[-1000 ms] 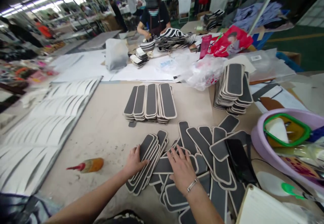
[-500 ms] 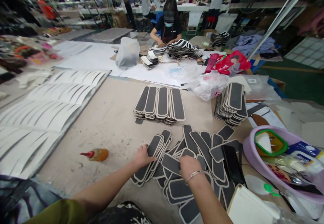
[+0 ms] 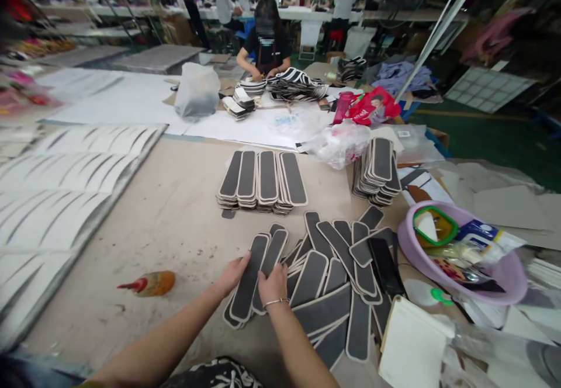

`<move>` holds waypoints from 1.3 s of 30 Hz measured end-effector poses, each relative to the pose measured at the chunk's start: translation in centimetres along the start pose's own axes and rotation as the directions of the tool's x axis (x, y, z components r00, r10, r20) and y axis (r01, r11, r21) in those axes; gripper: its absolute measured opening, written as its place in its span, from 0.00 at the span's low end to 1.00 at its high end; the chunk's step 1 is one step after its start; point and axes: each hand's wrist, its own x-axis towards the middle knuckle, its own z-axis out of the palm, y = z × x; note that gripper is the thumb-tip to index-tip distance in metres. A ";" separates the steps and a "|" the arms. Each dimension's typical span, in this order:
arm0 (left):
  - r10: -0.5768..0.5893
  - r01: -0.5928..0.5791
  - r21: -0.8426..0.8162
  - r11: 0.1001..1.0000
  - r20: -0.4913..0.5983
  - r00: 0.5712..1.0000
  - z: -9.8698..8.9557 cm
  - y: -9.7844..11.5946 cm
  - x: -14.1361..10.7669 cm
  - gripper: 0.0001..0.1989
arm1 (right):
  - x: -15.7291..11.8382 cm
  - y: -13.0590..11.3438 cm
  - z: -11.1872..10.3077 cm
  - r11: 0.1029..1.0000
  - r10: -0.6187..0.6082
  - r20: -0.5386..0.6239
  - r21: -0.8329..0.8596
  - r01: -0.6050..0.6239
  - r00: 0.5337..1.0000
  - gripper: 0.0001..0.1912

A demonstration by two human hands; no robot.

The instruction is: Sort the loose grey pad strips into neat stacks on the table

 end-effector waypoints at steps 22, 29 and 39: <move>-0.018 0.014 -0.174 0.985 -0.024 1.000 0.6 -0.8 0.6 0.29 | -0.7 -0.8 0.8 0.986 0.007 0.153 -0.164 0.019 0.988 0.30; 0.012 0.004 -0.314 0.949 0.048 0.999 1.3 -0.4 0.4 0.27 | 0.4 -1.8 1.1 0.975 0.081 0.215 -0.219 -0.032 0.973 0.27; 0.138 -0.086 -0.506 0.858 0.066 0.988 0.4 -1.5 -2.1 0.32 | -0.9 -5.4 -1.5 0.915 -0.082 0.366 -0.342 0.216 0.927 0.19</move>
